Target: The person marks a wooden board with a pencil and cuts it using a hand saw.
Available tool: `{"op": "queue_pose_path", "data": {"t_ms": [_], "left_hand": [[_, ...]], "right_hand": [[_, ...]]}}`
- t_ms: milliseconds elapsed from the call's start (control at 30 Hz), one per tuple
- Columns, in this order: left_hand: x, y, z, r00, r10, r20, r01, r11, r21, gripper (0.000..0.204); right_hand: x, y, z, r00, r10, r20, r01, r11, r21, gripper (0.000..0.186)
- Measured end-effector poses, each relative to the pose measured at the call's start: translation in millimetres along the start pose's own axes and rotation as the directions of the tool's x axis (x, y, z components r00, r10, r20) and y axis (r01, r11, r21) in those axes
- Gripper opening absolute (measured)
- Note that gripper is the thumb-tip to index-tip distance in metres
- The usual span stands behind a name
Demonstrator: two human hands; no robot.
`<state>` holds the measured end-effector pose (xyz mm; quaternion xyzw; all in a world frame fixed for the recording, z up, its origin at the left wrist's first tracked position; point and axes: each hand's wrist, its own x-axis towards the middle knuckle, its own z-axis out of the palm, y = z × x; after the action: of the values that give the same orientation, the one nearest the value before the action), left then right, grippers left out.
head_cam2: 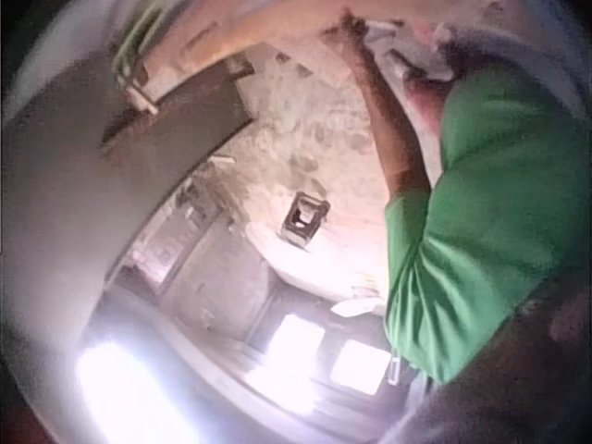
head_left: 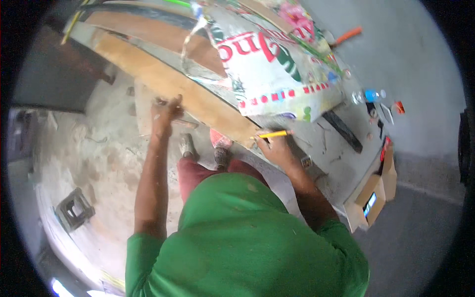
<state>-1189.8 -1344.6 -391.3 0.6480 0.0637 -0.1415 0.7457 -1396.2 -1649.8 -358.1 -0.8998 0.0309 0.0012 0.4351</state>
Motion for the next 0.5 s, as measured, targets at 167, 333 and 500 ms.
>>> {"op": "queue_pose_path", "data": {"t_ms": [167,333,500], "left_hand": [[1,-22,16,0.990,-0.099,-0.096,0.091,0.992,-0.086,0.044],[-9,-17,20,0.983,-0.088,-0.160,0.070,0.991,-0.117,0.040],[-2,-26,3,0.996,-0.001,-0.086,0.000,1.000,-0.016,0.045]], "right_hand": [[-17,11,-3,1.000,0.019,0.007,-0.019,0.994,-0.107,0.019],[-15,10,-10,1.000,0.007,0.008,-0.006,0.999,-0.045,0.021],[-3,2,-13,0.998,0.047,0.038,-0.042,0.992,-0.123,0.023]]}}
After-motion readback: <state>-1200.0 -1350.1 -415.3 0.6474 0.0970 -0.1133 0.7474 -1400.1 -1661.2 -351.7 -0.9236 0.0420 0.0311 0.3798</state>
